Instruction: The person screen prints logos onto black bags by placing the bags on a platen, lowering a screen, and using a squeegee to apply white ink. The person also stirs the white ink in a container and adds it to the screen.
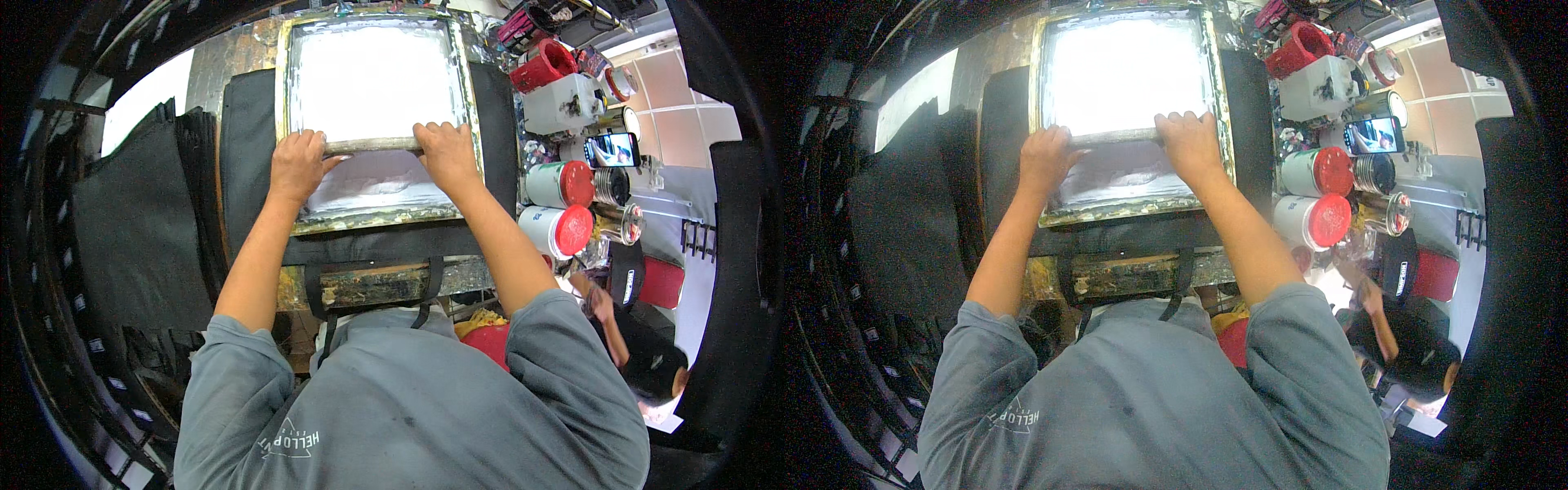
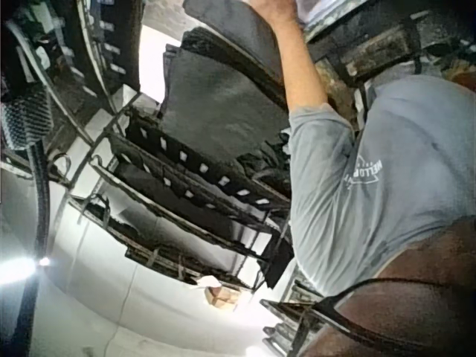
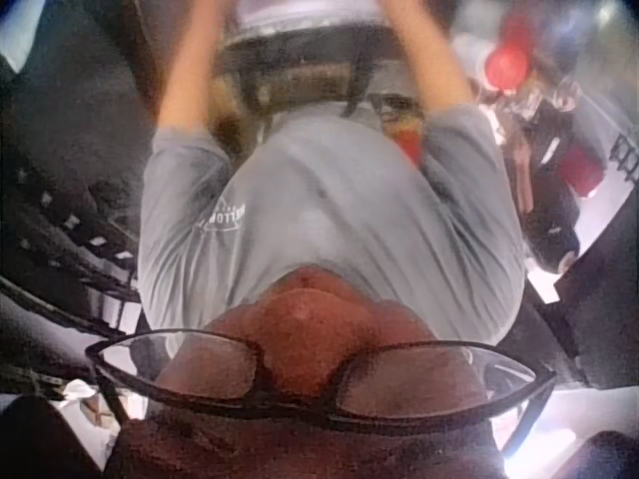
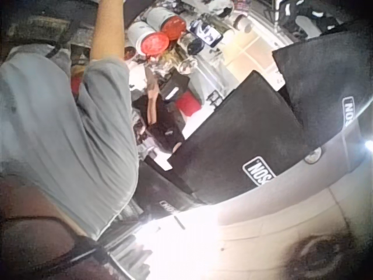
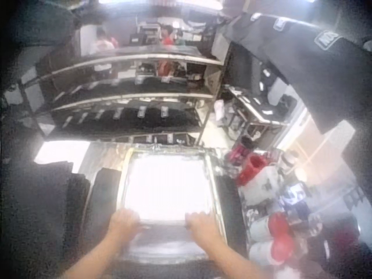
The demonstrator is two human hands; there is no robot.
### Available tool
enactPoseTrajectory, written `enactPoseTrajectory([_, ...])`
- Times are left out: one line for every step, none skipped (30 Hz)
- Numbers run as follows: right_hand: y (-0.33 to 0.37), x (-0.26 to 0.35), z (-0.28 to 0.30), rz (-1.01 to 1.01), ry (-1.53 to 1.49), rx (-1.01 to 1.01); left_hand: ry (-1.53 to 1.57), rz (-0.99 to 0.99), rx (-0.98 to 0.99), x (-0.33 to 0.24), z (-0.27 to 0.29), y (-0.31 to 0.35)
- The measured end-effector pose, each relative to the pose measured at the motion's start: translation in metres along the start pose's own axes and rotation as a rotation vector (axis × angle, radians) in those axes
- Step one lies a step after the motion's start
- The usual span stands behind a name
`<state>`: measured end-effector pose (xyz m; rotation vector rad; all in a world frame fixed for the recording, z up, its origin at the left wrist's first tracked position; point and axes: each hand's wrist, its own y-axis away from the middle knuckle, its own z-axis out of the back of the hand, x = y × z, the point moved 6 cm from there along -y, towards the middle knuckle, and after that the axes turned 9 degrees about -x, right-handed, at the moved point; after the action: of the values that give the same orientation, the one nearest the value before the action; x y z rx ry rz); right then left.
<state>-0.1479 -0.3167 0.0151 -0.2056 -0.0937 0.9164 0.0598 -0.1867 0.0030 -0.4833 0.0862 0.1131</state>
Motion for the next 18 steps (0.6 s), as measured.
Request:
enactPoseTrajectory([0.007,0.004,0.003,0.0,0.0,0.006,0.011,-0.001,-0.012,-0.003,0.003,0.007])
enactPoseTrajectory([0.014,0.008,0.006,-0.001,0.0,0.012,0.019,-0.005,-0.017,-0.006,0.007,0.013])
enactPoseTrajectory([0.021,0.011,0.007,0.004,0.008,0.014,0.027,-0.009,-0.021,-0.009,0.01,0.018])
enactPoseTrajectory([0.029,0.013,0.006,0.01,0.015,0.015,0.035,-0.013,-0.025,-0.012,0.013,0.024])
enactPoseTrajectory([0.035,0.016,0.008,0.015,0.024,0.015,0.031,-0.011,-0.017,-0.015,0.016,0.03])
enactPoseTrajectory([0.042,0.019,0.01,0.018,0.006,0.004,0.026,-0.009,-0.008,-0.018,0.019,0.036])
enactPoseTrajectory([0.049,0.023,0.014,0.022,-0.012,-0.006,0.021,-0.007,0.001,-0.021,0.021,0.043])
enactPoseTrajectory([0.056,0.025,0.018,0.025,-0.027,-0.017,0.026,-0.006,0.014,-0.024,0.022,0.048])
enactPoseTrajectory([0.063,0.027,0.02,0.022,-0.033,-0.015,0.031,0.007,0.039,-0.027,0.023,0.054])
enactPoseTrajectory([0.07,0.029,0.02,0.02,-0.04,-0.013,0.037,0.02,0.064,-0.031,0.025,0.061])
enactPoseTrajectory([0.075,0.031,0.02,0.02,-0.047,-0.014,0.041,0.035,0.087,-0.033,0.027,0.066])
enactPoseTrajectory([0.08,0.032,0.02,0.012,-0.047,-0.02,0.059,0.032,0.104,-0.034,0.029,0.069])
enactPoseTrajectory([0.079,0.031,0.02,0.01,-0.047,-0.028,0.069,0.02,0.067,-0.035,0.031,0.067])
enactPoseTrajectory([0.081,0.031,0.021,0.011,-0.049,-0.03,0.08,0.014,0.036,-0.037,0.035,0.067])
enactPoseTrajectory([0.081,0.032,0.022,0.013,-0.052,-0.032,0.09,0.008,0.004,-0.038,0.038,0.067])
enactPoseTrajectory([0.08,0.032,0.023,0.023,-0.048,-0.017,0.086,0.019,0.034,-0.033,0.032,0.065])
enactPoseTrajectory([0.075,0.03,0.023,0.029,-0.041,-0.008,0.092,0.043,0.066,-0.032,0.033,0.062])
enactPoseTrajectory([0.069,0.029,0.023,0.037,-0.034,0.001,0.097,0.068,0.098,-0.034,0.036,0.061])
